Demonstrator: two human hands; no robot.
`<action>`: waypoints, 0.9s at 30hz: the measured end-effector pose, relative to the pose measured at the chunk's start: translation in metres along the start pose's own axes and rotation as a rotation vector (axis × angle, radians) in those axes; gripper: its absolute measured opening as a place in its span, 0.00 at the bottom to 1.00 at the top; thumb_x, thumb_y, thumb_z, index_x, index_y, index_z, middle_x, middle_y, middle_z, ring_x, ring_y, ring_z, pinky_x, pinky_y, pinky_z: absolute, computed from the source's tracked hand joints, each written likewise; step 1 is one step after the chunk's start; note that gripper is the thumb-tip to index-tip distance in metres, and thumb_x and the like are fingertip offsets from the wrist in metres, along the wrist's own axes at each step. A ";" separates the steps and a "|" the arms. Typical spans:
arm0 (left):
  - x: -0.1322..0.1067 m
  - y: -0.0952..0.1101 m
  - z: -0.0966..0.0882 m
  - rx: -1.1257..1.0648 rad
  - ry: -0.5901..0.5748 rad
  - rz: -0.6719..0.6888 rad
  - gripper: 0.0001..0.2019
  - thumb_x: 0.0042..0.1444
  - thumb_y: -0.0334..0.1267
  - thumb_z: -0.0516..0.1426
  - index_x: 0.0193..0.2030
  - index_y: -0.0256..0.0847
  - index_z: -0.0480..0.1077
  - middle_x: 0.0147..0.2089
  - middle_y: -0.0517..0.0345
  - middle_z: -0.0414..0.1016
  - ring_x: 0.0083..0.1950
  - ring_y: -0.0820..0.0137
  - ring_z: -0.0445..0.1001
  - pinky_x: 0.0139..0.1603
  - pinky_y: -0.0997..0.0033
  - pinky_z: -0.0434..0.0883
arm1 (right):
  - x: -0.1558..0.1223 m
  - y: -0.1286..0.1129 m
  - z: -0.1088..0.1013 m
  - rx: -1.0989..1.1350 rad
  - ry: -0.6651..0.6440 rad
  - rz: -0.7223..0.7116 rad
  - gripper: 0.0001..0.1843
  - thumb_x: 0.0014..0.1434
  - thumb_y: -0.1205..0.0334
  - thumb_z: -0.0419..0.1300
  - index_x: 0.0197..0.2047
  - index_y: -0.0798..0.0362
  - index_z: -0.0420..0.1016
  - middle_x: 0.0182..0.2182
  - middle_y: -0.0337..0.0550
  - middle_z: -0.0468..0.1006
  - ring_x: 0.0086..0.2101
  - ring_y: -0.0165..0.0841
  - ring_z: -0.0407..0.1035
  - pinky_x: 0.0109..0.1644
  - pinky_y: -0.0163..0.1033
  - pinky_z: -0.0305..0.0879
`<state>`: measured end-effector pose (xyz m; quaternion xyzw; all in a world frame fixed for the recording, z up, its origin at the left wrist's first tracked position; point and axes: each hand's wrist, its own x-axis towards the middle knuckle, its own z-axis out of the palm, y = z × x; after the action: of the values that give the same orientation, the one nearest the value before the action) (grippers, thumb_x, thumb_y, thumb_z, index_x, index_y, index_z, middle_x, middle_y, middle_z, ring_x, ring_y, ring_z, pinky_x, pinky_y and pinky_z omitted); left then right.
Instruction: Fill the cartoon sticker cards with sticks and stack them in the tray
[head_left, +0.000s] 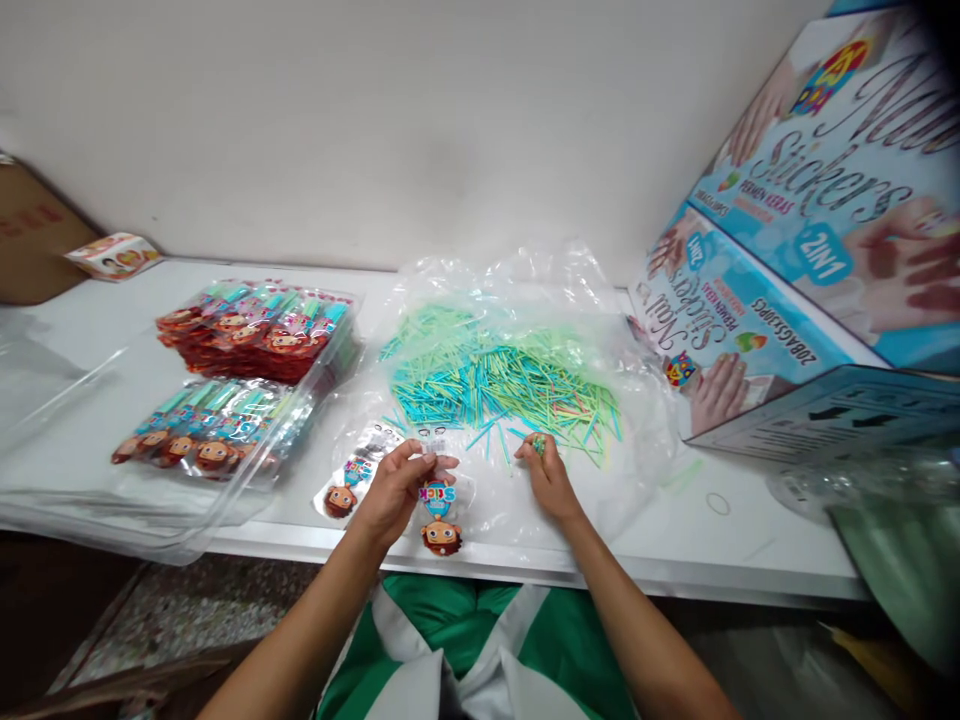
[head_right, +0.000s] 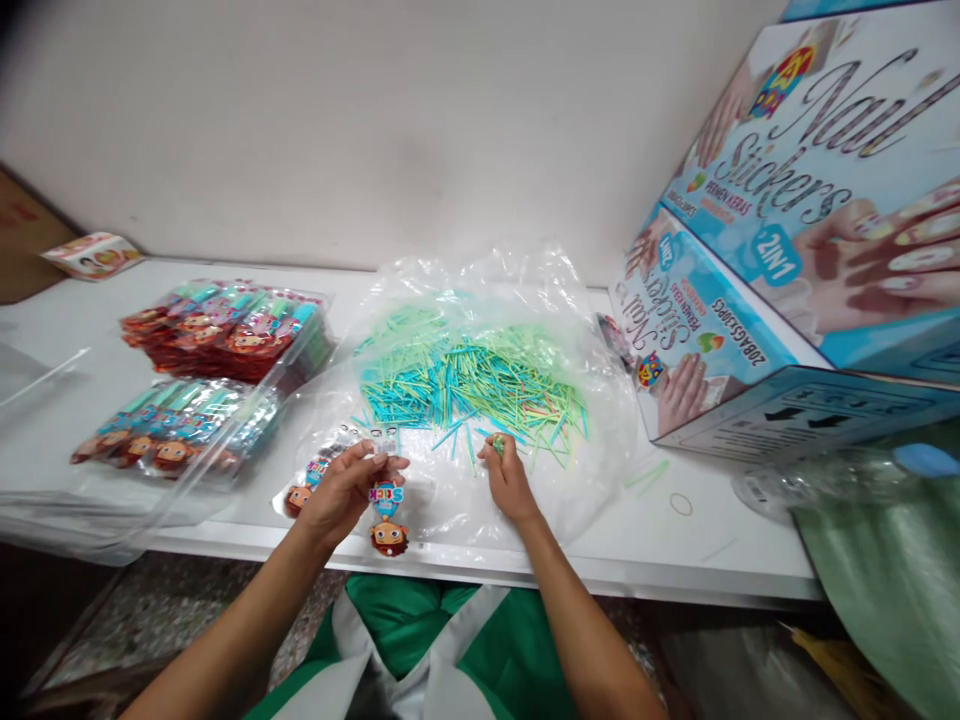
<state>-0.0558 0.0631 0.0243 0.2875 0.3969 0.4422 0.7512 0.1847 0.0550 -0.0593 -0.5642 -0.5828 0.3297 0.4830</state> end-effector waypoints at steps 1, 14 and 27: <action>0.000 0.000 0.000 0.001 0.001 -0.002 0.12 0.48 0.34 0.60 0.33 0.39 0.59 0.34 0.51 0.78 0.30 0.67 0.77 0.31 0.72 0.69 | -0.001 0.001 0.000 0.006 -0.012 0.010 0.09 0.63 0.55 0.45 0.41 0.51 0.58 0.33 0.41 0.69 0.36 0.32 0.66 0.46 0.41 0.62; -0.001 -0.007 0.012 0.012 -0.044 0.018 0.13 0.46 0.34 0.62 0.37 0.38 0.62 0.34 0.52 0.78 0.30 0.69 0.76 0.34 0.71 0.68 | -0.006 -0.012 -0.002 -0.071 0.016 0.041 0.11 0.64 0.54 0.41 0.39 0.51 0.57 0.34 0.43 0.69 0.38 0.32 0.66 0.47 0.41 0.61; 0.004 -0.015 0.020 0.127 -0.037 -0.038 0.11 0.47 0.39 0.62 0.33 0.32 0.72 0.34 0.49 0.78 0.28 0.71 0.74 0.32 0.73 0.68 | -0.007 -0.029 -0.006 -0.170 -0.077 0.113 0.16 0.64 0.50 0.38 0.36 0.51 0.57 0.29 0.41 0.70 0.33 0.32 0.67 0.41 0.37 0.62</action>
<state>-0.0314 0.0582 0.0220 0.3351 0.4157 0.3964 0.7469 0.1803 0.0428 -0.0319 -0.6220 -0.5940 0.3271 0.3915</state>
